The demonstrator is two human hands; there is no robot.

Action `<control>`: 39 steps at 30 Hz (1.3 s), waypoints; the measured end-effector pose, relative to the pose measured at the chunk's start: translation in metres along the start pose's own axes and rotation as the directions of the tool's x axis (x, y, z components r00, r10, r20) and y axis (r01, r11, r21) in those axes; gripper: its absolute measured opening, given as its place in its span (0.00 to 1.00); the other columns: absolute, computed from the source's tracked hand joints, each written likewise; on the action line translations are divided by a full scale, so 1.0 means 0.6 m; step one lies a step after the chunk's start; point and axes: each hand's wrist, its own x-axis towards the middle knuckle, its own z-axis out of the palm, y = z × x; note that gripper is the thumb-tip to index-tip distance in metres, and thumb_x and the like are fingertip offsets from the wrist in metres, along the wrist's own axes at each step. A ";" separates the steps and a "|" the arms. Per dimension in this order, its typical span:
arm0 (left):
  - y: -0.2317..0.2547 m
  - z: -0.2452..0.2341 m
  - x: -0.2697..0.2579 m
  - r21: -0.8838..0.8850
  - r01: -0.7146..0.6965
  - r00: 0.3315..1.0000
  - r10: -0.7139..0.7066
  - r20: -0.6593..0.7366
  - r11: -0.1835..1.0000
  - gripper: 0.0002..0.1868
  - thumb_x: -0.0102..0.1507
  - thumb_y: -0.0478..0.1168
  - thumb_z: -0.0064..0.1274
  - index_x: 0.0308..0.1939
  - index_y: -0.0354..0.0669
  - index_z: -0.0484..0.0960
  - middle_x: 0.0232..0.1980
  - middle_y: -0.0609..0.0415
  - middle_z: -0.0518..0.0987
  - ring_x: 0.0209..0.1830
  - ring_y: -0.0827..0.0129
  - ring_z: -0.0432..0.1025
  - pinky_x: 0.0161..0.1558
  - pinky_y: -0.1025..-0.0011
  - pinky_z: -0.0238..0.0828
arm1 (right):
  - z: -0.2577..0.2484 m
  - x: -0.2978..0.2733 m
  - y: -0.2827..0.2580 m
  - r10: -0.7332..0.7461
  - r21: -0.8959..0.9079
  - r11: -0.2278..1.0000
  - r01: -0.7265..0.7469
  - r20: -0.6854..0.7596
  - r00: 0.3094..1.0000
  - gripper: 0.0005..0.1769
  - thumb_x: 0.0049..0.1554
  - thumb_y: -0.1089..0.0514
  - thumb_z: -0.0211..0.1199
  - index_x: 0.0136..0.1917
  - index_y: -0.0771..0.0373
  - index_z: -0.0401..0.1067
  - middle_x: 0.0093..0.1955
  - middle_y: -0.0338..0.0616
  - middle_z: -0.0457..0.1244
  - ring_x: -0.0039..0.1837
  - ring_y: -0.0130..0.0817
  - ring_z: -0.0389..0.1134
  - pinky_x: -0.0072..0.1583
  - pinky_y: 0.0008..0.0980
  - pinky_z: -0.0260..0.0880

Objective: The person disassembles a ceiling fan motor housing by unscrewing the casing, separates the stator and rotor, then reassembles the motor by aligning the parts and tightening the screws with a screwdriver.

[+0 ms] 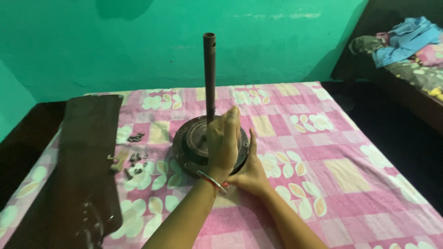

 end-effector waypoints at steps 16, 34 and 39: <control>0.014 0.000 0.004 -0.067 0.185 0.980 -0.180 0.081 0.980 0.23 0.71 0.52 0.44 0.23 0.47 0.68 0.19 0.68 0.59 0.18 0.83 0.52 0.22 0.77 0.47 | 0.008 0.000 0.017 -0.061 -0.109 0.992 0.059 -0.022 0.998 0.88 0.31 0.45 0.87 0.84 0.67 0.28 0.83 0.65 0.47 0.84 0.54 0.51 0.78 0.44 0.53; 0.044 -0.078 0.008 -0.130 0.295 0.955 -0.287 0.076 0.947 0.24 0.72 0.55 0.34 0.27 0.45 0.64 0.18 0.63 0.59 0.15 0.80 0.52 0.20 0.77 0.54 | 0.007 0.000 -0.022 0.059 -0.183 0.981 -0.060 -0.008 0.998 0.86 0.28 0.46 0.87 0.82 0.57 0.29 0.76 0.60 0.54 0.77 0.53 0.58 0.74 0.45 0.59; 0.044 -0.062 0.006 -0.153 0.262 0.965 -0.263 0.011 0.953 0.23 0.72 0.55 0.37 0.27 0.46 0.64 0.18 0.64 0.58 0.14 0.81 0.52 0.19 0.78 0.52 | 0.008 0.000 -0.020 0.020 -0.121 0.992 -0.019 0.004 1.000 0.86 0.29 0.47 0.87 0.82 0.58 0.28 0.77 0.61 0.53 0.78 0.53 0.57 0.74 0.46 0.59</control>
